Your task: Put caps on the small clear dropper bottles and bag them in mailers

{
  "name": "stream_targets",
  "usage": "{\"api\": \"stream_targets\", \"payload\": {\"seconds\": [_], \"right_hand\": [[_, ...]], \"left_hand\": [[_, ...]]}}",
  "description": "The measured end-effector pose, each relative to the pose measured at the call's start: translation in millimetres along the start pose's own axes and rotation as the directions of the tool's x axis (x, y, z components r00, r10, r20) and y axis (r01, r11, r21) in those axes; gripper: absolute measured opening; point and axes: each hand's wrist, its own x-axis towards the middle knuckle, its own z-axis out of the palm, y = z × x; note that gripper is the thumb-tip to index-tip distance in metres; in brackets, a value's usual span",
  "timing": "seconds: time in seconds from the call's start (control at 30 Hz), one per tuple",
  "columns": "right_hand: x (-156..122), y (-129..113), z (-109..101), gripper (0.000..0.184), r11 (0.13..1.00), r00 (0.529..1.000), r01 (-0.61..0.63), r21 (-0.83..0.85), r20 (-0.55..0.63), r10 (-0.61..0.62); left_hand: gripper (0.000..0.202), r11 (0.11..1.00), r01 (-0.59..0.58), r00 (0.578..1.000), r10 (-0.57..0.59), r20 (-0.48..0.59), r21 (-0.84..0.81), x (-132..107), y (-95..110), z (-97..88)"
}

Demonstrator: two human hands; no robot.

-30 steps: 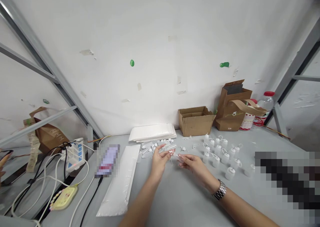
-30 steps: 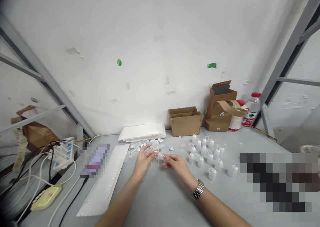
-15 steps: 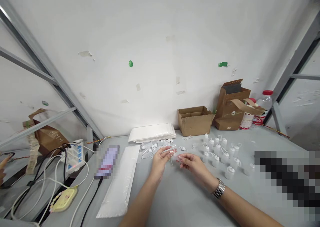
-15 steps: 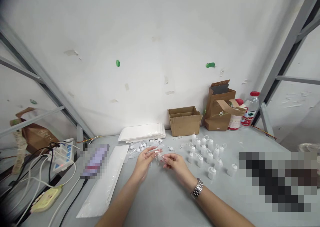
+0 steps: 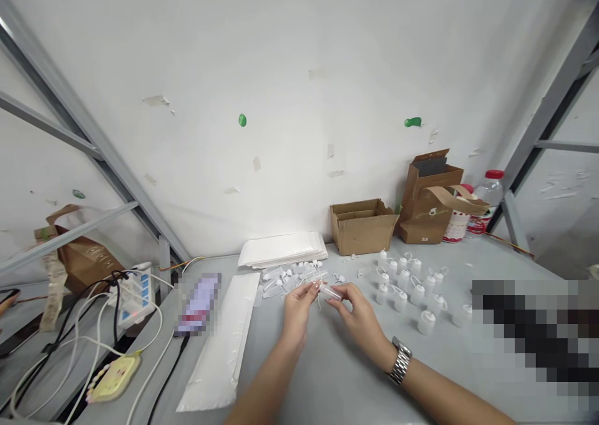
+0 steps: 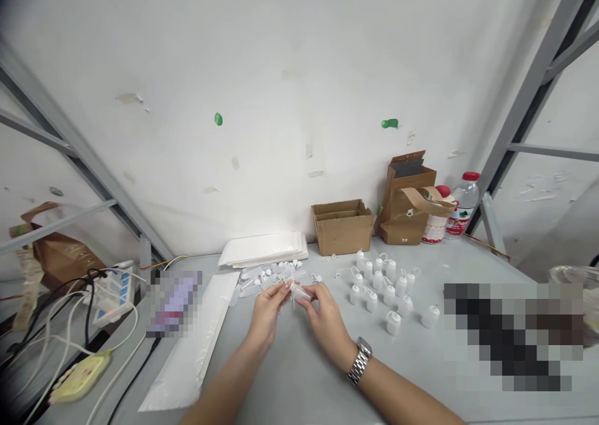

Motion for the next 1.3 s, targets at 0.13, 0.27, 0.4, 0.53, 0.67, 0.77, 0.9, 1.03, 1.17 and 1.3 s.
{"api": "stream_targets", "payload": {"seconds": [0.13, 0.27, 0.4, 0.53, 0.67, 0.77, 0.9, 1.03, 1.17, 1.3], "right_hand": [[3, -2, 0, 0.032, 0.992, 0.996, -0.082, 0.091, 0.042, 0.079], [10, -5, -2, 0.048, 0.855, 0.896, -0.421, 0.303, 0.283, 0.342], [14, -12, -7, 0.05, 0.797, 0.853, -0.505, 0.331, 0.329, 0.405], [16, -15, -10, 0.051, 0.827, 0.896, -0.436, 0.355, 0.261, 0.36], [15, -10, -9, 0.048, 0.818, 0.867, -0.47, 0.332, 0.349, 0.356], [13, -7, -8, 0.054, 0.757, 0.787, -0.573, 0.315, 0.471, 0.399], [13, -9, -5, 0.051, 0.812, 0.872, -0.464, 0.353, 0.342, 0.349], [14, -11, -6, 0.047, 0.857, 0.91, -0.388, 0.339, 0.29, 0.297], [12, -12, -8, 0.052, 0.778, 0.831, -0.509, 0.369, 0.445, 0.333], [9, -12, -5, 0.053, 0.783, 0.831, -0.515, 0.35, 0.43, 0.354]], "left_hand": [[0.029, 0.999, -0.025, 0.998, 0.024, 0.066, 0.023, 2, -2, -1.5], [0.029, 0.997, -0.056, 0.992, 0.049, 0.121, 0.055, 1, 1, 0.1], [0.029, 0.992, -0.093, 0.993, 0.085, 0.083, 0.09, -1, 5, 1.7], [0.03, 0.994, -0.079, 0.996, 0.075, 0.05, 0.076, -1, 7, 0.0], [0.029, 0.993, -0.09, 0.995, 0.086, 0.049, 0.076, -1, 12, 0.1], [0.027, 0.991, -0.094, 0.993, 0.088, 0.076, 0.09, -2, 18, 0.8], [0.027, 0.996, -0.054, 0.997, 0.05, 0.06, 0.068, -2, 21, -1.1], [0.027, 0.999, 0.002, 0.997, -0.005, 0.076, 0.038, 1, 21, -5.4], [0.027, 0.999, 0.04, 0.987, -0.041, 0.155, 0.013, 3, 22, -7.4], [0.026, 0.999, -0.002, 0.994, -0.004, 0.111, 0.054, 2, 22, -6.1]]}}
